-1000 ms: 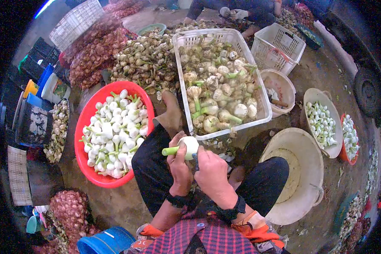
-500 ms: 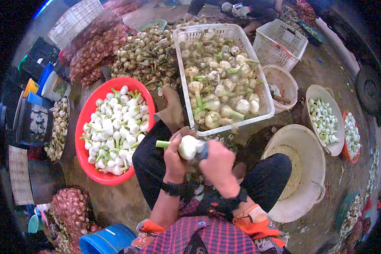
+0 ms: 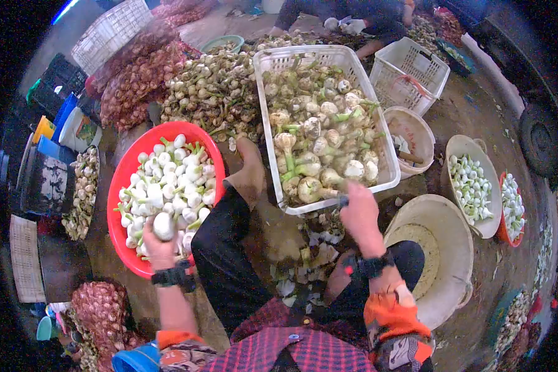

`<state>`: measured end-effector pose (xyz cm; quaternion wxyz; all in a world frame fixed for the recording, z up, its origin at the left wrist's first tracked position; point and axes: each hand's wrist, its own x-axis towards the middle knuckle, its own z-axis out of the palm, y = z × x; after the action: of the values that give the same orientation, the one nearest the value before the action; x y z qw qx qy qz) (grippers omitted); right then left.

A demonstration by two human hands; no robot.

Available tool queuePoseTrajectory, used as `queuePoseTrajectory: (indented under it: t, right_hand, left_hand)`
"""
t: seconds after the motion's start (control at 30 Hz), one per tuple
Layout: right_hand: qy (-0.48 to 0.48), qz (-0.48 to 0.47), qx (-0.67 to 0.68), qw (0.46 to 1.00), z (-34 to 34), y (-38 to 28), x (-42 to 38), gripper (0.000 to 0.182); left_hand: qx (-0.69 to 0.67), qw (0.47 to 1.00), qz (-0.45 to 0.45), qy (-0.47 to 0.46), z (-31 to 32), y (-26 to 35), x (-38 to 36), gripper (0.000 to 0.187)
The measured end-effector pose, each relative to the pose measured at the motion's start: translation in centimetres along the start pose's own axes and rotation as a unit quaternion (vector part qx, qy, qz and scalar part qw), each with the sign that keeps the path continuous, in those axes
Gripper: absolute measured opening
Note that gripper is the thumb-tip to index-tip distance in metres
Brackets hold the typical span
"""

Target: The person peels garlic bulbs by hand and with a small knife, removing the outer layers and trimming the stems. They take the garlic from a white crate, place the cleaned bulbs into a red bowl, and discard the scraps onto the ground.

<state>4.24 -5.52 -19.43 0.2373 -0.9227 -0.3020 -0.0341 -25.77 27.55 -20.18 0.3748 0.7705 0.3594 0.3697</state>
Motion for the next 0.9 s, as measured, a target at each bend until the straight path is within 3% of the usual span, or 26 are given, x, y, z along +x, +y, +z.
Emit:
queuePoseTrajectory:
  t: [0.03,0.07,0.1,0.13,0.17,0.23,0.27,0.3,0.33,0.37,0.4,0.43,0.47,0.53,0.57,0.6,0.63,0.67,0.7,0.73,0.77,0.83,0.9]
  right_hand:
    - [-0.018,0.038,-0.018,0.999,0.2,0.8,1.3,0.043]
    - [-0.072,0.087,-0.038,0.993,0.6,1.4,2.5,0.040]
    - [-0.127,0.136,-0.058,0.981,0.9,1.8,3.2,0.037]
    - [-0.108,0.135,-0.047,0.984,2.0,2.5,3.4,0.034]
    - [-0.089,0.133,-0.036,0.986,3.4,3.3,3.6,0.032]
    - [-0.042,0.137,-0.012,0.990,4.0,3.3,3.6,0.027]
    - [-0.013,0.143,0.002,0.990,3.9,3.0,3.2,0.025]
    - [0.018,0.149,0.017,0.989,3.2,2.0,3.1,0.023]
    - [0.049,0.102,0.049,0.992,2.1,1.2,2.9,0.026]
    - [0.077,0.057,0.082,0.992,0.2,-0.2,2.6,0.028]
    - [0.106,0.013,0.115,0.988,-1.6,-1.5,2.1,0.030]
    - [0.059,-0.005,0.141,0.988,-3.2,-2.9,1.4,0.032]
    - [0.012,-0.023,0.166,0.986,-4.7,-4.2,0.3,0.033]
    - [-0.085,-0.036,0.250,0.964,-6.4,-5.7,-2.0,0.034]
    - [-0.137,-0.031,0.310,0.940,-6.7,-6.0,-3.3,0.033]
    - [-0.125,0.053,0.316,0.939,-6.3,-6.1,-4.5,0.032]
    - [-0.088,0.125,0.433,0.888,-5.8,-6.2,-5.2,0.032]
    - [-0.058,0.198,0.543,0.814,-5.0,-6.2,-5.7,0.033]
    - [-0.032,0.270,0.639,0.720,-3.9,-6.5,-6.1,0.033]
    - [-0.054,0.265,0.653,0.708,-2.3,-6.6,-6.7,0.036]
    - [-0.050,0.212,0.602,0.768,-0.7,-6.7,-7.6,0.036]
    - [-0.036,0.176,0.484,0.856,-0.1,-7.0,-8.1,0.037]
    - [-0.075,0.115,0.452,0.881,-0.4,-6.7,-8.2,0.039]
  left_hand:
    - [0.155,0.988,0.026,-0.002,-3.2,-2.0,0.0,0.045]
    - [0.020,0.994,-0.106,0.025,-6.4,-7.7,0.3,0.047]
    - [-0.126,0.970,-0.204,0.030,-7.3,-9.3,0.7,0.049]
    - [-0.262,0.916,-0.298,0.064,-8.2,-10.7,1.2,0.050]
    - [-0.402,0.841,-0.353,0.074,-8.7,-7.9,2.4,0.051]
    - [-0.338,0.892,-0.296,0.052,-7.6,-5.8,3.3,0.052]
    - [-0.121,0.978,-0.172,0.014,-6.7,-5.5,3.1,0.052]
    - [0.104,0.994,-0.034,-0.024,-4.9,-3.3,3.2,0.052]
    - [-0.058,0.997,-0.043,-0.039,-2.0,-1.0,2.8,0.052]
    - [-0.217,0.973,-0.050,-0.054,2.1,5.2,1.7,0.053]
    - [-0.411,0.897,-0.130,-0.097,5.3,11.6,0.0,0.068]
    - [-0.265,0.945,-0.050,-0.186,7.9,12.4,-2.0,0.081]
    - [-0.121,0.960,0.054,-0.246,10.5,13.3,-4.0,0.095]
    - [-0.098,0.957,0.151,-0.229,15.3,14.5,-7.9,0.077]
    - [-0.168,0.946,0.079,-0.267,16.6,14.9,-9.7,0.068]
    - [-0.202,0.938,0.001,-0.283,17.2,15.0,-11.1,0.063]
    - [-0.231,0.926,-0.079,-0.290,17.2,15.4,-11.9,0.057]
    - [-0.262,0.929,-0.121,-0.233,17.5,16.2,-12.9,0.047]
    - [-0.241,0.941,-0.111,-0.210,17.8,16.4,-13.6,0.050]
    - [-0.188,0.968,-0.027,-0.164,18.0,16.7,-13.8,0.053]
    - [-0.131,0.982,0.057,-0.123,17.9,16.9,-13.9,0.056]
    - [-0.134,0.980,-0.001,-0.145,17.7,16.3,-14.1,0.057]
    - [-0.139,0.974,-0.030,-0.176,17.2,15.9,-14.0,0.058]
